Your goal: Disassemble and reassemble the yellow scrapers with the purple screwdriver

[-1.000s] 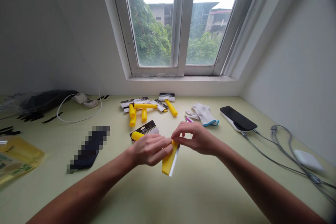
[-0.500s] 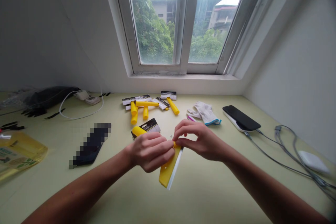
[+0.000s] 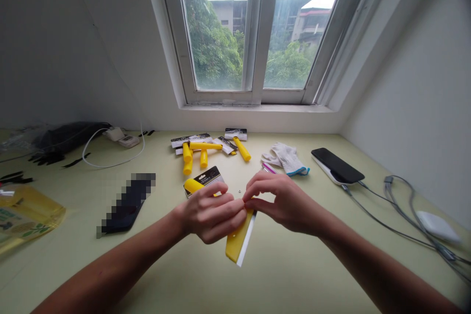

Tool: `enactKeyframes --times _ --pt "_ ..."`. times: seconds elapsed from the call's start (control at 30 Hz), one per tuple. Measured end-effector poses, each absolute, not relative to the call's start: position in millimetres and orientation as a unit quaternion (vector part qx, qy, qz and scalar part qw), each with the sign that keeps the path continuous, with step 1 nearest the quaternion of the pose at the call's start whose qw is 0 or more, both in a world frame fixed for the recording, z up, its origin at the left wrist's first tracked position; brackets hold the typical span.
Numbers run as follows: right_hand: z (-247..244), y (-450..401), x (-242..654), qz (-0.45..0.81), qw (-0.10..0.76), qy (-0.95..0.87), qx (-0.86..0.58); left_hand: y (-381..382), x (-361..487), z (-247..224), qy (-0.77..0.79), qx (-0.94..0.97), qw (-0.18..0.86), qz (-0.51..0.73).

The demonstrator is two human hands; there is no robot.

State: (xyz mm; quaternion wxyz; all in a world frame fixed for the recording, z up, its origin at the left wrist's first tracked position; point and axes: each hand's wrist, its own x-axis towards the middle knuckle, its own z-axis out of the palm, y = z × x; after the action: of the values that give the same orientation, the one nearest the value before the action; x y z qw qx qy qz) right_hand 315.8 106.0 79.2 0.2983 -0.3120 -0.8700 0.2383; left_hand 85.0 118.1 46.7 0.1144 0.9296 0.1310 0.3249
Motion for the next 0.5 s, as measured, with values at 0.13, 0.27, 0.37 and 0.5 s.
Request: enactKeyframes --times 0.13,0.27,0.37,0.5 --pt "79 102 314 0.203 0.309 -0.883 -0.289 117 89 53 0.077 0.930 0.081 0.349" --pt "83 98 315 0.197 0.300 -0.895 -0.264 116 91 55 0.012 0.937 -0.066 0.342" --pt "89 95 317 0.205 0.290 -0.900 -0.251 116 91 56 -0.018 0.930 -0.163 0.330" --pt "95 94 320 0.222 0.280 -0.901 -0.247 116 92 58 -0.025 0.911 -0.196 0.363"
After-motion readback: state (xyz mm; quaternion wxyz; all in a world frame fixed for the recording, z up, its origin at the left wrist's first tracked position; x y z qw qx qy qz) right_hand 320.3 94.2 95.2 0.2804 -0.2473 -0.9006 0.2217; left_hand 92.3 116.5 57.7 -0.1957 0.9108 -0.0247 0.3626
